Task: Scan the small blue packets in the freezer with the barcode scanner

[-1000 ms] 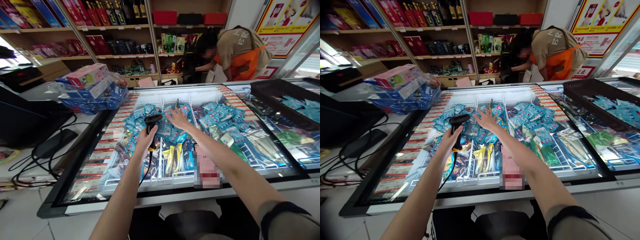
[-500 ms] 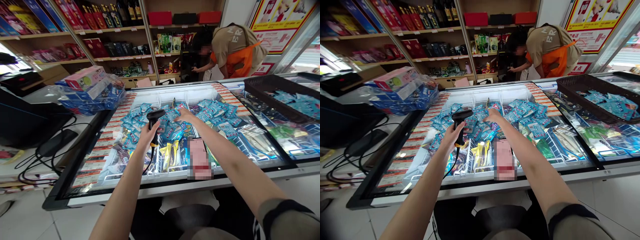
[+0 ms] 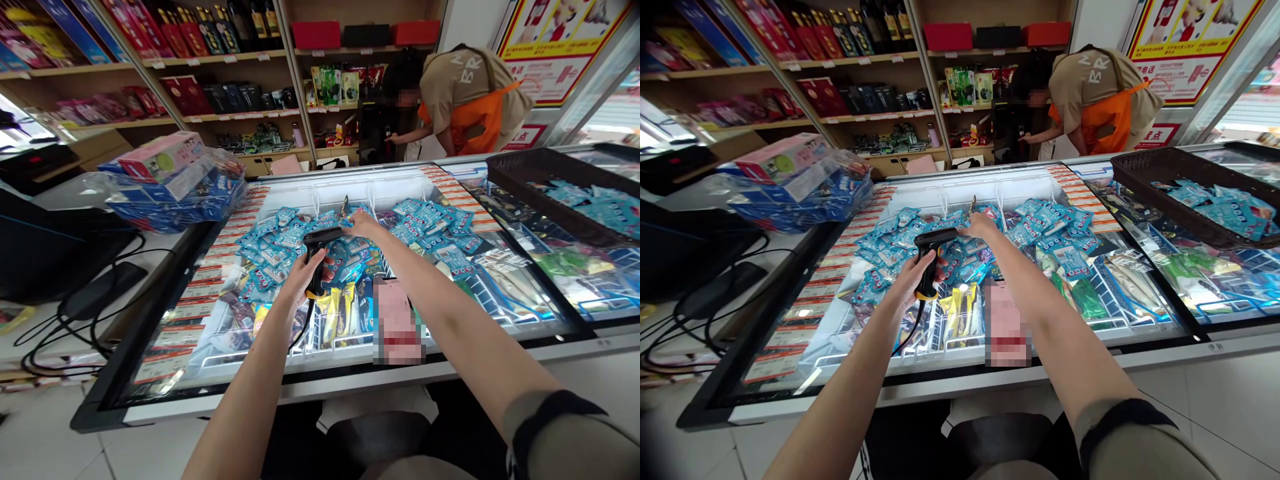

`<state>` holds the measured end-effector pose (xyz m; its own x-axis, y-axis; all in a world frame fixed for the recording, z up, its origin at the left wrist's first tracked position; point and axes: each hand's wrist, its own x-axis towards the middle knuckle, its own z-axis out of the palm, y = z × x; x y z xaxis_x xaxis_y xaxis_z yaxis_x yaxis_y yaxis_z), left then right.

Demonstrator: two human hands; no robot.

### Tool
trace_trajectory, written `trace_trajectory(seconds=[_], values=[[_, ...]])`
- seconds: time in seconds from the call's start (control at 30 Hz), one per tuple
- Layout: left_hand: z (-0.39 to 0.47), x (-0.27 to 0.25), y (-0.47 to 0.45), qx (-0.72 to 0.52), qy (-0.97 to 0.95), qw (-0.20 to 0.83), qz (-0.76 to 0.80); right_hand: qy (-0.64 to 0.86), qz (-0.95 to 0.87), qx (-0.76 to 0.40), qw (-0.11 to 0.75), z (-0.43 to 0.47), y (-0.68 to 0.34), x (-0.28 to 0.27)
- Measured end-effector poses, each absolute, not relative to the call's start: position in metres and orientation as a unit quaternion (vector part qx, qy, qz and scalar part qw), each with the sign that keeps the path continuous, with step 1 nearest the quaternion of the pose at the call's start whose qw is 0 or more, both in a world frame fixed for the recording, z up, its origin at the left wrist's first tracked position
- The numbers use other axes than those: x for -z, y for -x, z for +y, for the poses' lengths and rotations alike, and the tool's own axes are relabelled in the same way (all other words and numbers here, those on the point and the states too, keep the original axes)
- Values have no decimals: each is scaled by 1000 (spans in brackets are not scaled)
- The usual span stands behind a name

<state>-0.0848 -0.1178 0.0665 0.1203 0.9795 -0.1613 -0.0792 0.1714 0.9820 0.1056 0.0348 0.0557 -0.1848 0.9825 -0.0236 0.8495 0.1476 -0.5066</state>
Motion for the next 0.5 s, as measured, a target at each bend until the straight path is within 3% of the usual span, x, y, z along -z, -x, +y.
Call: trace_trajectory(seconds=[0.27, 0.5], values=[[-117, -67, 85, -455, -450, 606, 472, 640, -706, -217, 211, 33, -119, -47], [-118, -66, 83, -461, -459, 603, 462, 648, -718, -232, 108, 28, -127, -68]])
